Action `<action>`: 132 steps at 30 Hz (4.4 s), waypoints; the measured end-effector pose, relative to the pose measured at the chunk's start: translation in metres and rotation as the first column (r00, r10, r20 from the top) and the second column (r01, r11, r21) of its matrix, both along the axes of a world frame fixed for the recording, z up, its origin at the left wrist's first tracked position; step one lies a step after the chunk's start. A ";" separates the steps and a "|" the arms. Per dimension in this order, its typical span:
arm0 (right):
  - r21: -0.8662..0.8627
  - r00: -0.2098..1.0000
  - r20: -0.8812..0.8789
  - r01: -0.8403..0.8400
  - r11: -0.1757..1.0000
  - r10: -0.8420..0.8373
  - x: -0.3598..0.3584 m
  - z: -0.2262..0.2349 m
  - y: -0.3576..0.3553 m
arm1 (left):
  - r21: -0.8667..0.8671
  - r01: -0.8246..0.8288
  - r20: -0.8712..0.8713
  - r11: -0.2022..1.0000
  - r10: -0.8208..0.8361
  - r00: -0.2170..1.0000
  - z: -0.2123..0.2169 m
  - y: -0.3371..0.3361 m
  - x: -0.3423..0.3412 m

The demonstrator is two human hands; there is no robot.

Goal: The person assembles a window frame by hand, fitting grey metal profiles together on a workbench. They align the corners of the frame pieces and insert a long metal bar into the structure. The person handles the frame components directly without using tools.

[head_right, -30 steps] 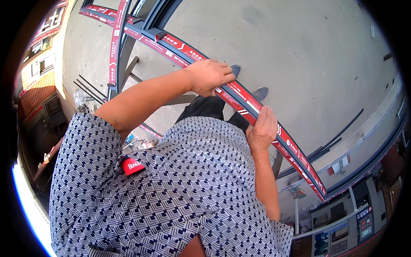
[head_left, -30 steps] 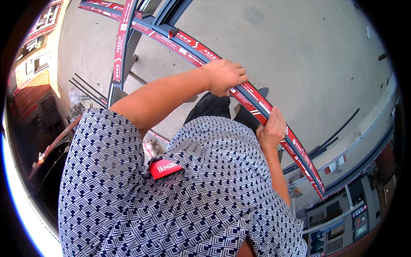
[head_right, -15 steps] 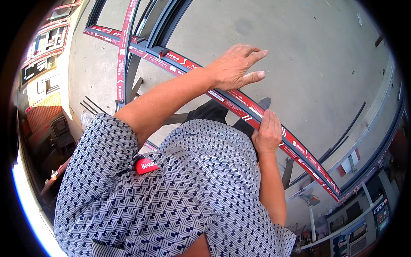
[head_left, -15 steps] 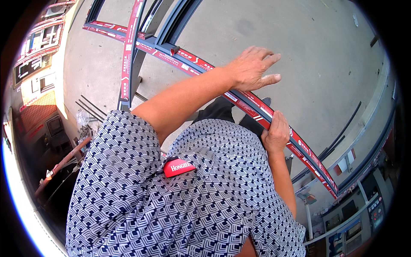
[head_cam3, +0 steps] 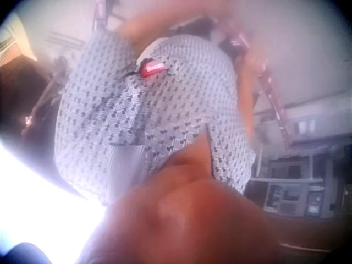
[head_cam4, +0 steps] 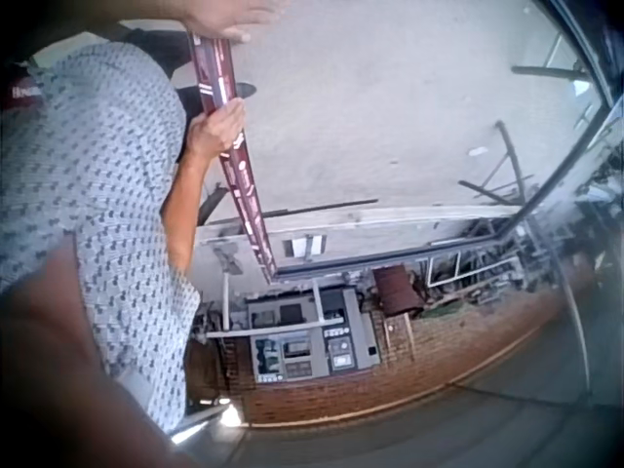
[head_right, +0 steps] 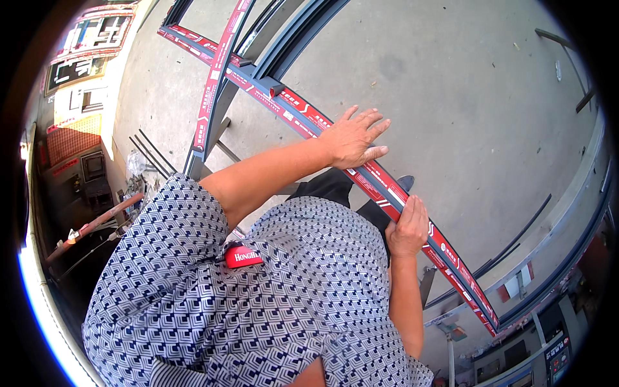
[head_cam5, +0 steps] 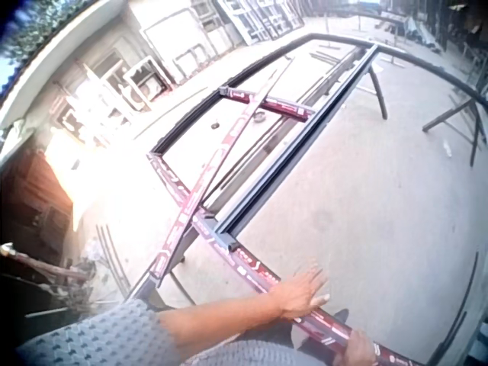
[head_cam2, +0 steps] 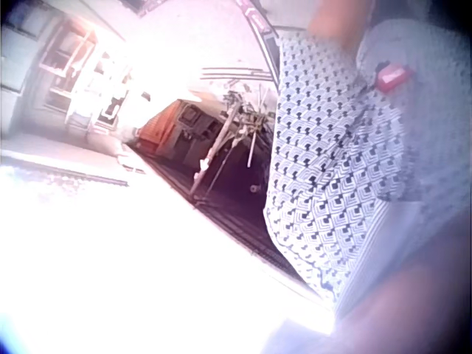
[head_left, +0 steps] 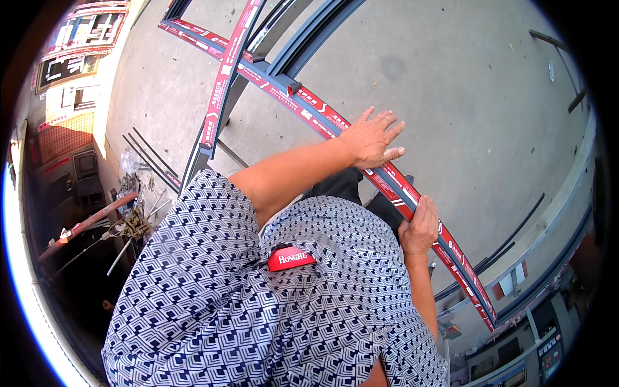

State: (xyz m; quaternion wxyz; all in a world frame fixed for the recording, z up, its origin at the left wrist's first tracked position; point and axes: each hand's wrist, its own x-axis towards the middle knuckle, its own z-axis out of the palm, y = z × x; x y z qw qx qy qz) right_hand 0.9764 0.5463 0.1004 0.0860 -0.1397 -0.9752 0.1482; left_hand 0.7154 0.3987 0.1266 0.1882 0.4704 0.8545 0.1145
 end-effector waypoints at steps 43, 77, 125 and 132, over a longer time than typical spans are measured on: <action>-0.023 0.555 0.637 0.707 0.707 -0.535 0.182 0.009 0.228 | -0.207 0.496 -0.009 0.843 -0.509 0.861 0.012 -0.016 0.024; -0.101 0.722 0.265 0.680 0.727 -0.639 0.164 0.045 0.121 | -0.229 0.466 -0.038 0.855 -0.486 0.873 0.040 -0.023 0.017; 0.083 0.854 0.014 0.518 0.851 -0.521 0.012 -0.001 -0.027 | 0.142 -0.876 0.095 0.460 0.875 0.475 0.040 -0.313 -0.114; -0.013 0.762 -0.118 0.640 0.768 -0.637 0.038 -0.019 -0.030 | 0.314 -0.790 0.117 0.526 0.805 0.582 0.024 -0.269 -0.055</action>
